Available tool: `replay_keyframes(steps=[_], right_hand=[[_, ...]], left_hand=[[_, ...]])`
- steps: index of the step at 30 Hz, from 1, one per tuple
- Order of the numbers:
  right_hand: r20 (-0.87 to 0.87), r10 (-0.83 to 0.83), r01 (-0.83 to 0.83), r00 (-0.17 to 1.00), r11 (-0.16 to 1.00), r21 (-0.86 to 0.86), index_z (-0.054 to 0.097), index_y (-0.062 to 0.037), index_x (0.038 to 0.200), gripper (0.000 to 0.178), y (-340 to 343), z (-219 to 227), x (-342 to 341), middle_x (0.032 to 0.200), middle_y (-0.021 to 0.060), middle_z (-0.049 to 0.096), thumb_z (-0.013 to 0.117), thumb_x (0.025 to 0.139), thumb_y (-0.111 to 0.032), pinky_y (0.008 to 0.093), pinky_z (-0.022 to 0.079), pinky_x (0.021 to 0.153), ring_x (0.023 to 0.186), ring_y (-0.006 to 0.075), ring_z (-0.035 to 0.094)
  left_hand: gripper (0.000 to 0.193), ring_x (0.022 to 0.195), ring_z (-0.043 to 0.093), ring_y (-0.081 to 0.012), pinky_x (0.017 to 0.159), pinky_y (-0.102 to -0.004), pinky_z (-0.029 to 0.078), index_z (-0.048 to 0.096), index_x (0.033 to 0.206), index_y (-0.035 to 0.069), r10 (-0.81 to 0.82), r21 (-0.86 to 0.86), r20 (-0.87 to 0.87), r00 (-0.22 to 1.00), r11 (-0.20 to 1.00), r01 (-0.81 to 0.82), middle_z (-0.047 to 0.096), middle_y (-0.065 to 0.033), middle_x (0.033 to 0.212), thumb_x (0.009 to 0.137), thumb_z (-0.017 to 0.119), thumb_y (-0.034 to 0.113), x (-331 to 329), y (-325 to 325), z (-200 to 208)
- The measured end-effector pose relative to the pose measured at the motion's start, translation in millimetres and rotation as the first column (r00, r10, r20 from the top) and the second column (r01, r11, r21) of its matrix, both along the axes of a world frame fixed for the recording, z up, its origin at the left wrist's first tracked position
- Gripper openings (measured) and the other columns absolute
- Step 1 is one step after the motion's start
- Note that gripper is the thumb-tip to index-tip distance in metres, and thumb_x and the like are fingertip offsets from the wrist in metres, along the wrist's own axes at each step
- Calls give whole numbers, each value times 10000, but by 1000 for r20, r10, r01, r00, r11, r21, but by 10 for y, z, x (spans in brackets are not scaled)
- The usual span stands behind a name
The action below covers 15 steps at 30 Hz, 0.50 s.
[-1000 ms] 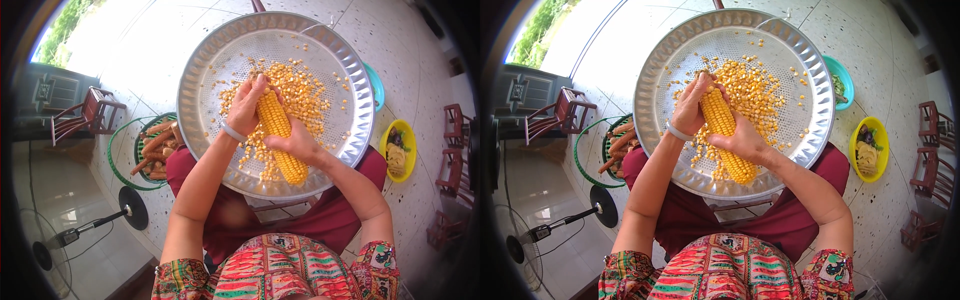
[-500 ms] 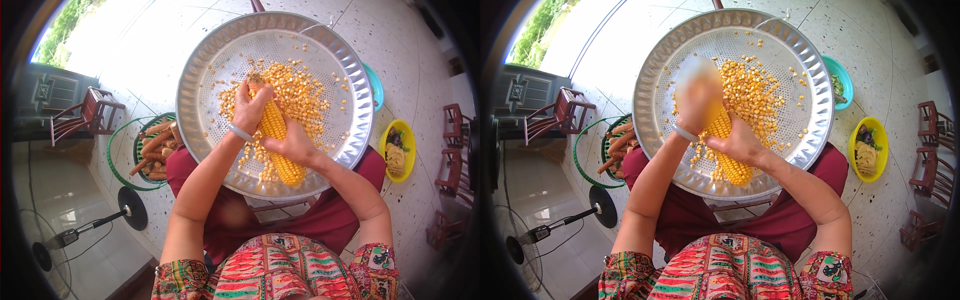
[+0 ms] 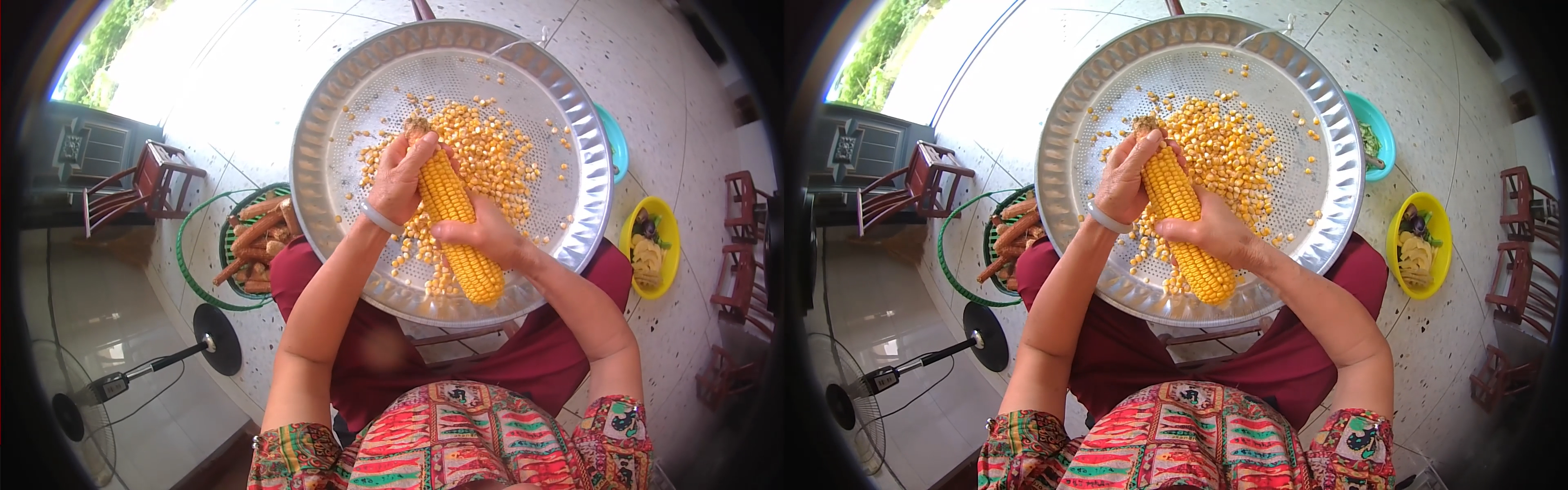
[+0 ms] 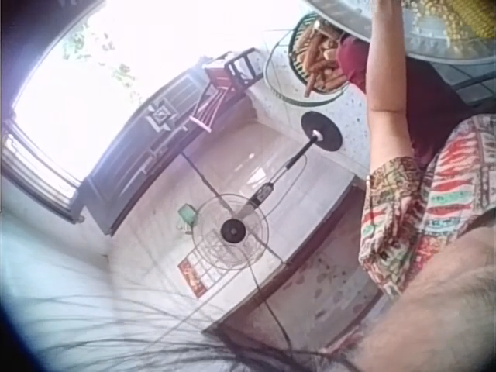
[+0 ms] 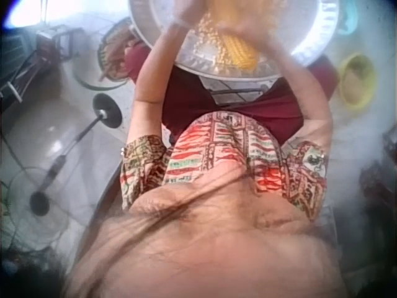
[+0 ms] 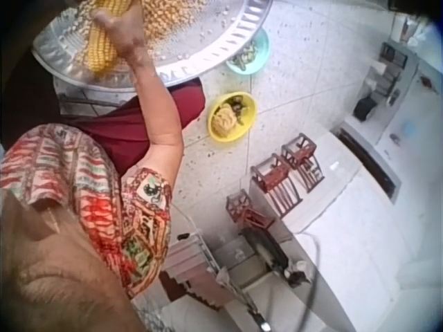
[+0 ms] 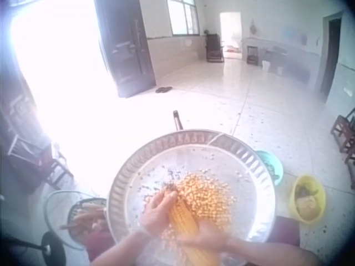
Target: The person strips corn kernels from corn cobs into a metal tray by hand.
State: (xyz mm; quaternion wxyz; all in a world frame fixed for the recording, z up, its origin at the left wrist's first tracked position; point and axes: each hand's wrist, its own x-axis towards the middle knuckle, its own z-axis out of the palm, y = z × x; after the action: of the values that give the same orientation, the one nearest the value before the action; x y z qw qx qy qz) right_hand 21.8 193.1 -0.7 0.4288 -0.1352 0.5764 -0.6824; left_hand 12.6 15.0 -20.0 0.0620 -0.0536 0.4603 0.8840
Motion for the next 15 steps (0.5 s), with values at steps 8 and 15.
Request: replay_keyframes(steps=[8,15], right_hand=[[-97,-49,54,994,997,46,518,26,1258,515,-14,-40,26,993,86,636,713,852,-223,290,563,716,844,142,652],[147,95,-77,985,989,-124,552,18,1098,417,105,131,-47,818,100,645,691,861,-296,290,562,594,643,164,668]], left_hand=[[349,897,672,-207,791,-385,597,537,1139,56,-25,84,140,990,996,13,648,-134,1016,1016,587,378,-111,9,-5],[390,1078,631,-273,950,-459,557,454,1335,75,-195,338,-112,974,914,222,585,-164,1188,1038,542,312,-31,-82,-19]])
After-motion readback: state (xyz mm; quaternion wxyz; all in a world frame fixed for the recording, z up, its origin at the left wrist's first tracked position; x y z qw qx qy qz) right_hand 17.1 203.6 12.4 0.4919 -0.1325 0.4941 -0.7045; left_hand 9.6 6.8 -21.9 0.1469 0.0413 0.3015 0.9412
